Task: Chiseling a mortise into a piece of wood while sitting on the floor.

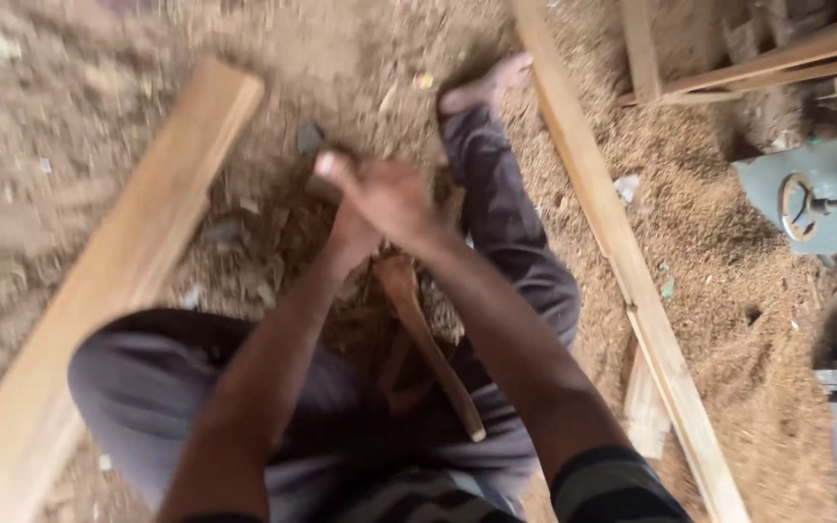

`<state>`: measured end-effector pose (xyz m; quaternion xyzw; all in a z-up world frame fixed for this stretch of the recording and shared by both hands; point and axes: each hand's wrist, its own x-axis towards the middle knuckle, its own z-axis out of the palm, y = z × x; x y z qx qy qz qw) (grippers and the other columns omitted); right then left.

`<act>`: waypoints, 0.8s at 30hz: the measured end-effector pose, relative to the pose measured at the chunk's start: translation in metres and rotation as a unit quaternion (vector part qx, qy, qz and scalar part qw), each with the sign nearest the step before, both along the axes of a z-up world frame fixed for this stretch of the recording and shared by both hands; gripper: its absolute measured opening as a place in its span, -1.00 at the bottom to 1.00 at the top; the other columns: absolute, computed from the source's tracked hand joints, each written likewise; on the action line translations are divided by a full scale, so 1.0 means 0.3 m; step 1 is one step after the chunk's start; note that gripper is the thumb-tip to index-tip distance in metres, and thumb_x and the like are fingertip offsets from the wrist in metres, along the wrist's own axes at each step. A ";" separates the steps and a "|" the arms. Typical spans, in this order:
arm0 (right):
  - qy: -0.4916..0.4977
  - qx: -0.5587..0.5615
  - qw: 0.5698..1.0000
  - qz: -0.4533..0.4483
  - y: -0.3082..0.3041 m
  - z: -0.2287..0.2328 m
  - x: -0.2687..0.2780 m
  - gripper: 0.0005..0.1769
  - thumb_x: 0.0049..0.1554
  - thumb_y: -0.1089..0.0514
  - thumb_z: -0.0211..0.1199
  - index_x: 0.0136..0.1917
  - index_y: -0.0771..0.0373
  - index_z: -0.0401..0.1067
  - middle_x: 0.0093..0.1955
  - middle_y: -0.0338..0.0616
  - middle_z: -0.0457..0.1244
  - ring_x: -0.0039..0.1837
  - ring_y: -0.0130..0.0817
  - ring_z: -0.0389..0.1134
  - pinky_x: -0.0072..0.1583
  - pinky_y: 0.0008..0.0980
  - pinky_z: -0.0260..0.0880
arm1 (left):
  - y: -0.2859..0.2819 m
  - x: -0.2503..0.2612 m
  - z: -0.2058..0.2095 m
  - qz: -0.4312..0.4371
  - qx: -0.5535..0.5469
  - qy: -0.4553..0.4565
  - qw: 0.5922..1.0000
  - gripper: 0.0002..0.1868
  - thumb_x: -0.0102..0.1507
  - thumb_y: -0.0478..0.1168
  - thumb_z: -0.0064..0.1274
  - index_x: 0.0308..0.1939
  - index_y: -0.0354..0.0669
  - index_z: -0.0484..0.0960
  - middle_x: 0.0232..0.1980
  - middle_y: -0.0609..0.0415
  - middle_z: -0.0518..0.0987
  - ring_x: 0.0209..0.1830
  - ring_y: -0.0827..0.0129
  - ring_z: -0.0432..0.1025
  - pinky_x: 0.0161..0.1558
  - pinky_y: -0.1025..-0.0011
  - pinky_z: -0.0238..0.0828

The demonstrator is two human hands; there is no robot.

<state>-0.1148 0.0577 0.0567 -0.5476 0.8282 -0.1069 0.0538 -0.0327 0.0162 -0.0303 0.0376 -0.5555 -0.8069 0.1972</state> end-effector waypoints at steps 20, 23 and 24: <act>-0.052 -0.350 0.935 -0.009 0.057 -0.243 -0.036 -0.40 0.37 -0.30 -0.10 -0.11 0.22 0.46 -0.41 -0.26 0.15 -0.40 -0.39 0.14 -0.30 -0.42 0.28 | -0.024 -0.060 -0.177 0.080 -0.085 0.093 0.989 -0.80 0.44 -0.27 0.09 0.13 -0.16 0.53 0.05 0.07 0.59 0.05 0.31 0.53 0.10 0.29 0.61; -0.400 -0.383 0.832 -0.044 0.207 -0.015 0.068 -0.50 0.41 -0.18 -0.08 0.14 0.30 0.38 -0.07 -0.14 0.30 -0.09 -0.38 0.34 -0.05 -0.49 0.47 | -0.055 0.065 0.087 0.111 -0.156 -0.037 0.981 -0.71 0.44 -0.24 0.02 0.21 -0.21 0.42 0.08 0.04 0.58 0.03 0.34 0.57 -0.01 0.35 0.66; -0.381 -0.412 0.820 -0.114 0.241 0.119 0.109 -0.49 0.44 -0.15 -0.09 0.30 0.30 0.40 0.09 -0.10 0.38 0.07 -0.38 0.45 0.06 -0.51 0.57 | -0.061 0.069 0.299 0.087 -0.165 -0.065 0.980 -0.56 0.41 -0.21 0.10 0.28 -0.28 0.31 0.10 -0.02 0.55 0.01 0.31 0.54 -0.03 0.35 0.64</act>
